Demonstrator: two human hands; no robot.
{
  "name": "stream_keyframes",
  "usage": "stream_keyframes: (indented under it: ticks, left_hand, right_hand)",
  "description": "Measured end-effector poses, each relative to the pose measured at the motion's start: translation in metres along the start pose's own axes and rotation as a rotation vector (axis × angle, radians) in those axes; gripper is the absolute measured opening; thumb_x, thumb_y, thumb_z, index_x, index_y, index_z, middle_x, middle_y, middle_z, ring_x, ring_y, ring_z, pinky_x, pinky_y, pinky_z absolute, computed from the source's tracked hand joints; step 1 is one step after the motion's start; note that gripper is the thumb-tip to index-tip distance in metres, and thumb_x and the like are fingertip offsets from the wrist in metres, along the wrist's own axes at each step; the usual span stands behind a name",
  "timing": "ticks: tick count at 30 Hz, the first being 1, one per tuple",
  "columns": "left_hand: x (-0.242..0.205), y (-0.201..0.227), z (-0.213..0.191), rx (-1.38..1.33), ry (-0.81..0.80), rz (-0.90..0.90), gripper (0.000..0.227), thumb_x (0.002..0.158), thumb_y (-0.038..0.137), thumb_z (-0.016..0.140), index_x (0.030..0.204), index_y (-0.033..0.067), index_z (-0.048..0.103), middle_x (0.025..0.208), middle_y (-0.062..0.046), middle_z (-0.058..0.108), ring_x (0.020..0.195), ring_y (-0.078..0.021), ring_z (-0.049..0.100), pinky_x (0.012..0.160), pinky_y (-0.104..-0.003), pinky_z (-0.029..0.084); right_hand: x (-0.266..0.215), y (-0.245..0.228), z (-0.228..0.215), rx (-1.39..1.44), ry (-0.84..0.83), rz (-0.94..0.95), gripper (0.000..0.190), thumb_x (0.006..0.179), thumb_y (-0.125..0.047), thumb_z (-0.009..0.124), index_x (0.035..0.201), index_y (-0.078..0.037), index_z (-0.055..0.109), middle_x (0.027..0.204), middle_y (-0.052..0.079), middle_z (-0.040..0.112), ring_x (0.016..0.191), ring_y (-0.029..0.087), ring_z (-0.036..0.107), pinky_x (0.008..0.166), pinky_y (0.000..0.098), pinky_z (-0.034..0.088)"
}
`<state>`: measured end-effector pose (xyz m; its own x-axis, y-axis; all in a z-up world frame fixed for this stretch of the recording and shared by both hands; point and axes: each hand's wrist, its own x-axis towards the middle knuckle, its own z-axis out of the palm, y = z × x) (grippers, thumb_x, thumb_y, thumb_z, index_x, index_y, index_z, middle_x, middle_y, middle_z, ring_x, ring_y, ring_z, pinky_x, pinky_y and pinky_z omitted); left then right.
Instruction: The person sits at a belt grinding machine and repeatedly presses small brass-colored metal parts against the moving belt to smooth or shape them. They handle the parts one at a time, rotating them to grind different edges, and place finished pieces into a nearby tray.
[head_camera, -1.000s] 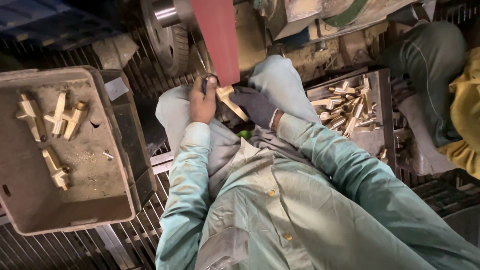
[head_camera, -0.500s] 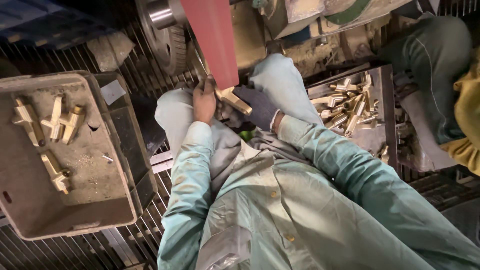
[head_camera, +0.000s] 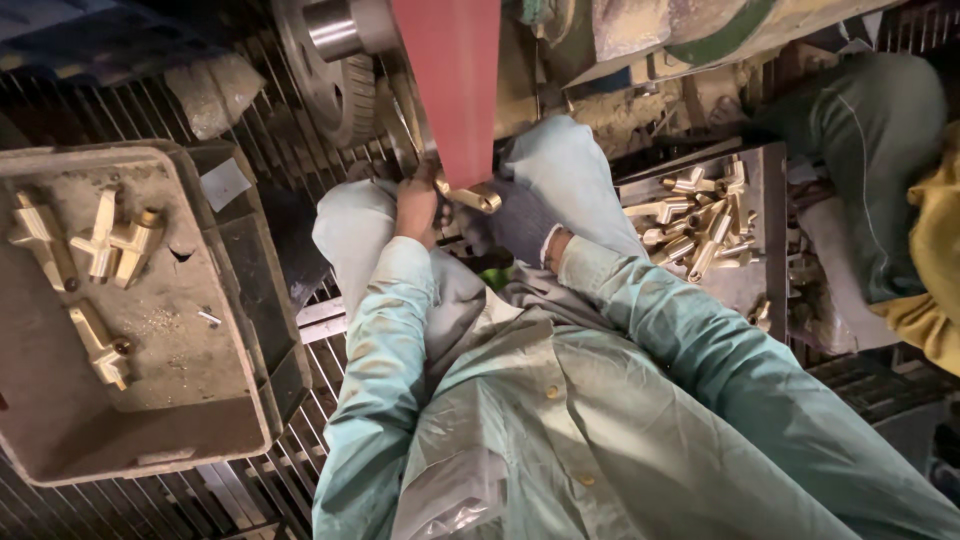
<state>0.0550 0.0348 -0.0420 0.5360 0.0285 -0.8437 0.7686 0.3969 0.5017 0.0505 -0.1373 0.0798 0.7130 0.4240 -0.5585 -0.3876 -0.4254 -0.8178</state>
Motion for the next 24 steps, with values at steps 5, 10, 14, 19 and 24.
stream_keyframes:
  ticks: [5,10,14,19,24]
  left_hand:
    - [0.013,-0.004,0.0,-0.012,-0.01,-0.064,0.044,0.102,0.044,0.051,0.082,0.0065,0.062,0.055,-0.006,0.051,0.036,-0.0177,0.045,0.034,-0.035,0.029]
    - [0.015,-0.007,0.002,-0.06,0.026,0.033,0.036,0.1,0.039,0.053,0.09,0.0069,0.066,0.065,-0.005,0.059,0.045,-0.0171,0.051,0.039,-0.034,0.035]
    - [0.018,-0.015,-0.002,-0.019,0.001,0.325,0.031,0.1,0.027,0.053,0.103,0.0029,0.072,0.081,-0.003,0.068,0.063,-0.0142,0.06,0.051,-0.031,0.045]
    - [0.019,-0.017,-0.006,0.104,0.006,0.726,0.025,0.103,0.018,0.053,0.106,-0.0008,0.07,0.094,-0.003,0.071,0.084,-0.0106,0.062,0.077,-0.027,0.051]
    - [-0.008,-0.007,-0.003,0.181,0.066,0.819,0.025,0.106,0.021,0.053,0.102,0.0009,0.067,0.089,-0.005,0.066,0.081,-0.0127,0.058,0.076,-0.029,0.049]
  right_hand:
    - [0.007,-0.006,0.002,0.213,-0.039,0.051,0.022,0.102,-0.006,0.052,0.119,-0.005,0.066,0.079,0.001,0.07,0.062,0.01,0.066,0.058,0.0303,0.056]
    - [0.007,0.014,0.002,-0.014,0.038,-0.105,0.022,0.097,-0.007,0.056,0.116,-0.002,0.065,0.09,0.01,0.072,0.075,0.024,0.07,0.066,0.037,0.057]
    - [0.002,0.029,-0.001,-0.439,0.188,-0.503,0.036,0.082,-0.011,0.068,0.116,-0.002,0.063,0.104,0.018,0.07,0.094,0.04,0.067,0.078,0.0446,0.054]
    - [-0.002,0.025,-0.002,-0.017,0.053,-0.411,0.023,0.101,-0.018,0.057,0.117,-0.002,0.063,0.094,0.013,0.07,0.083,0.03,0.068,0.074,0.0387,0.055]
    - [-0.009,0.003,0.005,0.758,-0.091,0.04,0.024,0.107,-0.023,0.049,0.113,-0.005,0.062,0.077,0.005,0.066,0.061,0.015,0.063,0.059,0.0306,0.051]
